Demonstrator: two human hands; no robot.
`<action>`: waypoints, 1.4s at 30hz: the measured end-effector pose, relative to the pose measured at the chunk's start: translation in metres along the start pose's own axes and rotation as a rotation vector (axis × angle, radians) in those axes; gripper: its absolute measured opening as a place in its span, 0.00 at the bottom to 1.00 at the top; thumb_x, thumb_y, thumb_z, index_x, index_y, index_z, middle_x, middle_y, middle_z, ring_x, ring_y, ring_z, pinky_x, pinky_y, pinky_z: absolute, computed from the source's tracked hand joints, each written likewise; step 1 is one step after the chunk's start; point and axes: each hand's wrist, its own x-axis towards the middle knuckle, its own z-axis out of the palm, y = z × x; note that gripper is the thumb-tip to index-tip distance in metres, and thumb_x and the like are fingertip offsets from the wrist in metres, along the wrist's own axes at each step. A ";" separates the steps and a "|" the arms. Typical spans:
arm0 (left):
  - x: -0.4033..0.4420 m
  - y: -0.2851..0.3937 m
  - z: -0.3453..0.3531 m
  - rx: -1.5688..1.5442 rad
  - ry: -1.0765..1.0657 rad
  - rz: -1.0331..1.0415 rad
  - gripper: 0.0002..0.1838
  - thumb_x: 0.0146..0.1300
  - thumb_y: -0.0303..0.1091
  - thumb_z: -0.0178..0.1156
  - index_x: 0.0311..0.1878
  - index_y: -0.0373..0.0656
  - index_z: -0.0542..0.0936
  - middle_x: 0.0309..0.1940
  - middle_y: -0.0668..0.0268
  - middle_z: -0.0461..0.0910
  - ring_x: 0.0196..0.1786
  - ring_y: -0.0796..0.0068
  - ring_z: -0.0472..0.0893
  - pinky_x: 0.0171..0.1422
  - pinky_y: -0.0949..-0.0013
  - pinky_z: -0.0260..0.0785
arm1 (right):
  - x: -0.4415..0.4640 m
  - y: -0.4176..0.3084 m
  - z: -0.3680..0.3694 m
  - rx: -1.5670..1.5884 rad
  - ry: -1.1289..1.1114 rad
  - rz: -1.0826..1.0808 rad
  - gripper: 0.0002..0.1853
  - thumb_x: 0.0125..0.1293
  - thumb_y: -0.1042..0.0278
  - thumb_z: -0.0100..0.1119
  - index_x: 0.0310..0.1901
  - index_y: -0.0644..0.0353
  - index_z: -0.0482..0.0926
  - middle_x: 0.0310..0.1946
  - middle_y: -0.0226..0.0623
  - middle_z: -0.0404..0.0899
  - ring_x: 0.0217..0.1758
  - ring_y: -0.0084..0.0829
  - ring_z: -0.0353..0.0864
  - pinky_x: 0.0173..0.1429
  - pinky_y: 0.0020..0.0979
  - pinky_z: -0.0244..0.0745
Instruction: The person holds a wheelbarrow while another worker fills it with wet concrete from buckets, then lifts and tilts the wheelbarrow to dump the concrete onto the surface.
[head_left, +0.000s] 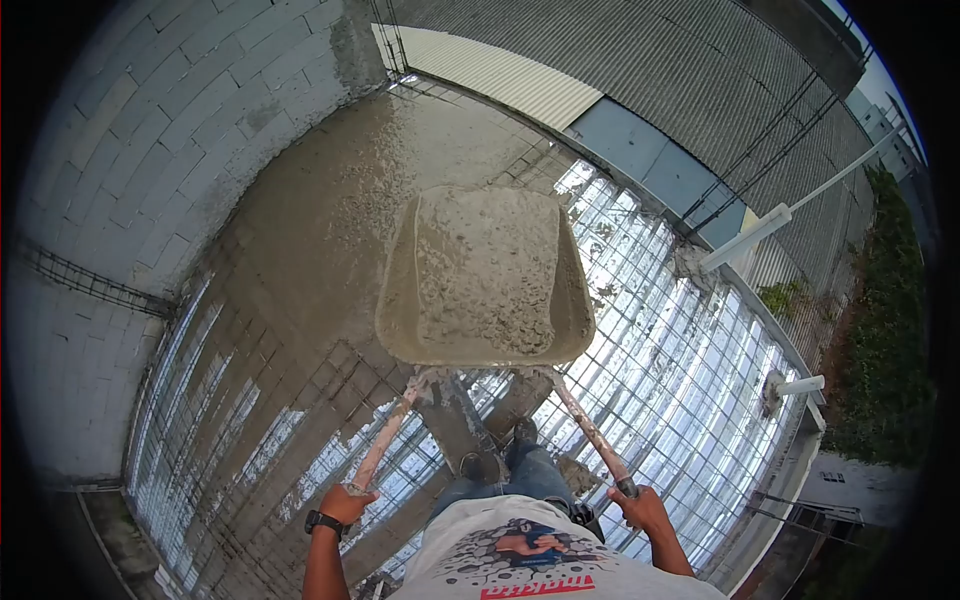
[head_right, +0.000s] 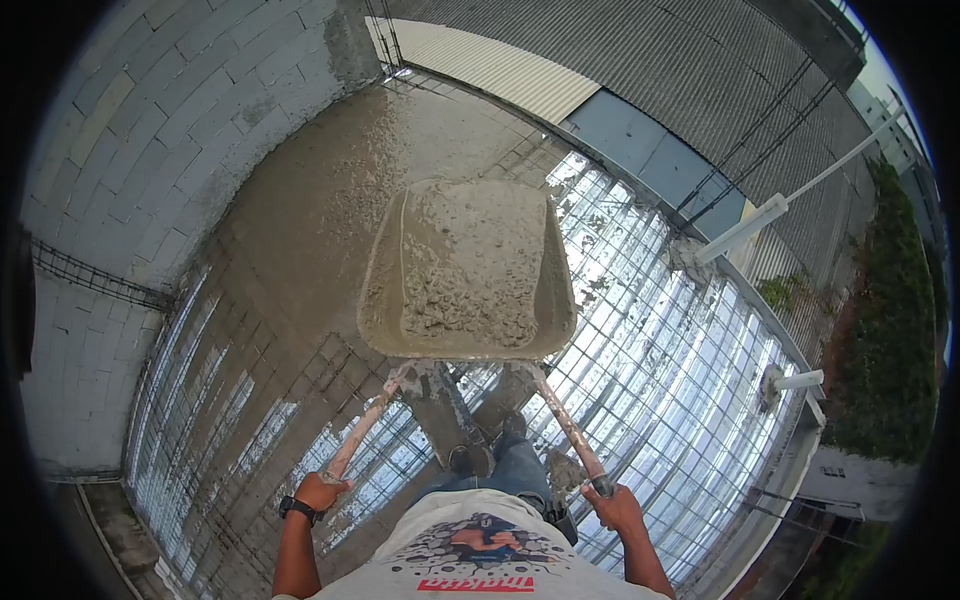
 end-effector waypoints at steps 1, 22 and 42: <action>-0.001 0.003 -0.003 0.016 0.014 0.008 0.28 0.47 0.54 0.71 0.29 0.32 0.80 0.21 0.58 0.80 0.25 0.66 0.82 0.34 0.66 0.72 | 0.001 -0.001 -0.002 -0.012 0.006 -0.017 0.33 0.54 0.33 0.59 0.29 0.66 0.80 0.22 0.44 0.80 0.28 0.40 0.82 0.36 0.38 0.75; -0.027 0.044 -0.069 0.105 0.385 0.232 0.30 0.45 0.48 0.73 0.48 0.39 0.77 0.38 0.51 0.82 0.40 0.53 0.82 0.46 0.59 0.73 | -0.061 -0.066 -0.055 0.046 0.234 -0.296 0.37 0.53 0.34 0.62 0.49 0.65 0.78 0.35 0.50 0.82 0.41 0.46 0.82 0.48 0.40 0.73; -0.063 0.122 -0.123 -0.047 0.878 0.520 0.19 0.47 0.32 0.69 0.43 0.36 0.79 0.33 0.57 0.83 0.38 0.62 0.83 0.44 0.64 0.72 | -0.069 -0.137 -0.126 0.273 0.441 -0.564 0.43 0.51 0.31 0.62 0.55 0.66 0.74 0.40 0.53 0.81 0.44 0.48 0.82 0.50 0.42 0.75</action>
